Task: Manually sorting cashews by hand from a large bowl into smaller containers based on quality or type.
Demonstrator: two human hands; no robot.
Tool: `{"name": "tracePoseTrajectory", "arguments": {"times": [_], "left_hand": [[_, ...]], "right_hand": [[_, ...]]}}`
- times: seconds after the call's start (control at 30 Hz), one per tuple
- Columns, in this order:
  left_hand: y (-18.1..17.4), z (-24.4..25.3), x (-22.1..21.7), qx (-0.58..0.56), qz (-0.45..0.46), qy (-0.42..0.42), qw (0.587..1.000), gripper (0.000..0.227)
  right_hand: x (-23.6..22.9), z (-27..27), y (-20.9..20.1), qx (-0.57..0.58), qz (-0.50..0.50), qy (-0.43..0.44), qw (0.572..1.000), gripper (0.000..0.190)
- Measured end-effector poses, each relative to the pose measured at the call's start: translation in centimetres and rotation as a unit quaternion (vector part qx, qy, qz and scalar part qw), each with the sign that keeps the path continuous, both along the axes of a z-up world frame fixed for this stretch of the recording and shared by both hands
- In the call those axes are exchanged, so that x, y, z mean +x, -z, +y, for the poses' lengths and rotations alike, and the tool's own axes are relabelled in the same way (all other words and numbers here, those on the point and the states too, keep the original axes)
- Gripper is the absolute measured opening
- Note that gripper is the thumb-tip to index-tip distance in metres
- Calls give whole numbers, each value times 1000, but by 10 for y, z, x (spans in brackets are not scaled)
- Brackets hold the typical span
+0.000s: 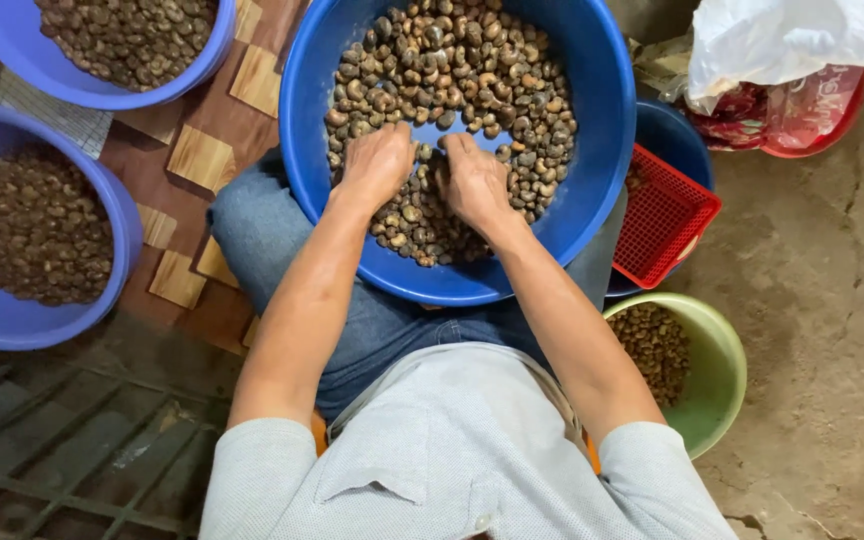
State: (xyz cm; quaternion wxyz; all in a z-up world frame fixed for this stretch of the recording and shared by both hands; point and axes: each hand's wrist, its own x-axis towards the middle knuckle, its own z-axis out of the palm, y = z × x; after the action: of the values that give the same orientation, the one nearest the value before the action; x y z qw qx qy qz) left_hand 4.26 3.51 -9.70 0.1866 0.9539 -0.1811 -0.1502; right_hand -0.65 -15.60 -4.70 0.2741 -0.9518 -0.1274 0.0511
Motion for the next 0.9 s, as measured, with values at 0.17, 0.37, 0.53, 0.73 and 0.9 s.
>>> {"name": "tracePoseTrajectory", "arguments": {"times": [0.17, 0.37, 0.53, 0.73, 0.9], "left_hand": [[-90, -6, -9, -181, 108, -91, 973, 36], [-99, -5, 10, -527, 304, -183, 772, 26], [-102, -1, 10, -567, 322, -188, 735, 33], [-49, 8, 19, -374, 211, -245, 869, 31], [-25, 15, 21, -138, 127, -164, 968, 30]], "right_hand": [[9, -19, 22, 258, 154, 178, 937, 21], [19, -22, -16, 556, 270, 343, 707, 22], [18, -6, 23, 337, 171, 256, 890, 32], [14, 25, 33, -8, 94, 154, 983, 33], [18, 18, 45, 41, 89, 149, 984, 23]]}}
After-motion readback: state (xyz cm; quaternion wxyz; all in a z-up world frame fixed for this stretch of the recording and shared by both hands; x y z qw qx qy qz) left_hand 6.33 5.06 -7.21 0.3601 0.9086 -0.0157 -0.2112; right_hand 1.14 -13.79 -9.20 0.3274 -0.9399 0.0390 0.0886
